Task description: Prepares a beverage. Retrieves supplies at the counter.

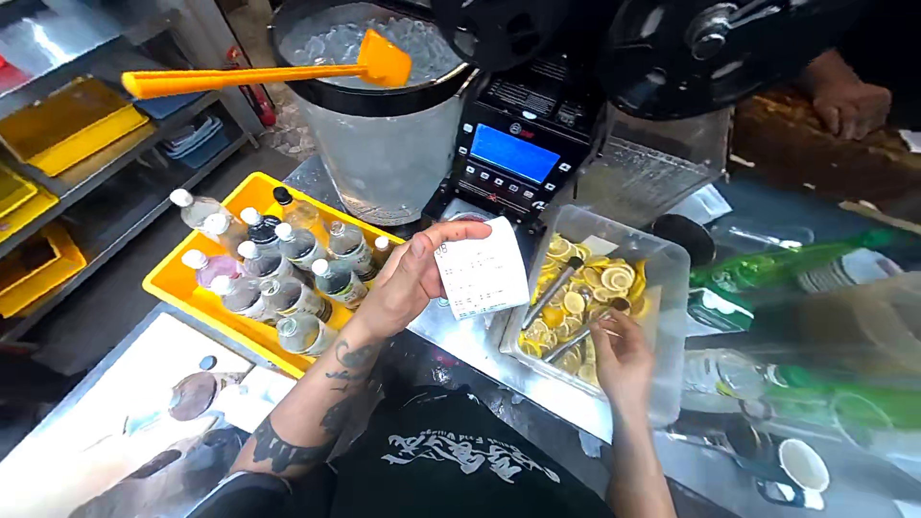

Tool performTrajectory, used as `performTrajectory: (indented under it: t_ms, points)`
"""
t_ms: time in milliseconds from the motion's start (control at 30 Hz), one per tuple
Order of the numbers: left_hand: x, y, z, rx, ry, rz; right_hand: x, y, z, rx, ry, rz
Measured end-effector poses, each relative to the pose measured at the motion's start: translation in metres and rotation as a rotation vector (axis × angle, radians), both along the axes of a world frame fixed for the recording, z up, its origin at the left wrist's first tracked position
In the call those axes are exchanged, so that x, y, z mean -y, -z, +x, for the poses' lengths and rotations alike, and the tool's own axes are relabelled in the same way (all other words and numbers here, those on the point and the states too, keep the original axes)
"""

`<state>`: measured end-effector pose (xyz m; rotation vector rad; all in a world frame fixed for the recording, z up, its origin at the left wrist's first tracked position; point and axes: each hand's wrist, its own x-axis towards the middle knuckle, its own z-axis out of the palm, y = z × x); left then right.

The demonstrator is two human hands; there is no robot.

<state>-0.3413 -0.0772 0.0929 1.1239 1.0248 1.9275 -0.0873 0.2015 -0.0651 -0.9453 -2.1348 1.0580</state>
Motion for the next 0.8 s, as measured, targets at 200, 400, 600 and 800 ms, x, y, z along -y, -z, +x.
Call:
performTrajectory:
  t_ms: [200,400,600,800]
  points:
    - [-0.045,-0.005,0.017,-0.028,0.132,-0.067,0.003,0.016,0.003,-0.101,0.079,-0.06]
    - [-0.08,-0.012,0.033,0.033,0.178,-0.166,0.002,0.019,0.007,-0.104,0.045,-0.052]
    - [-0.101,-0.014,0.048,0.088,0.156,-0.246,0.002,0.019,0.007,-0.094,-0.039,-0.028]
    - [-0.112,-0.013,0.064,0.088,0.088,-0.324,0.0,0.02,0.009,-0.12,-0.087,-0.056]
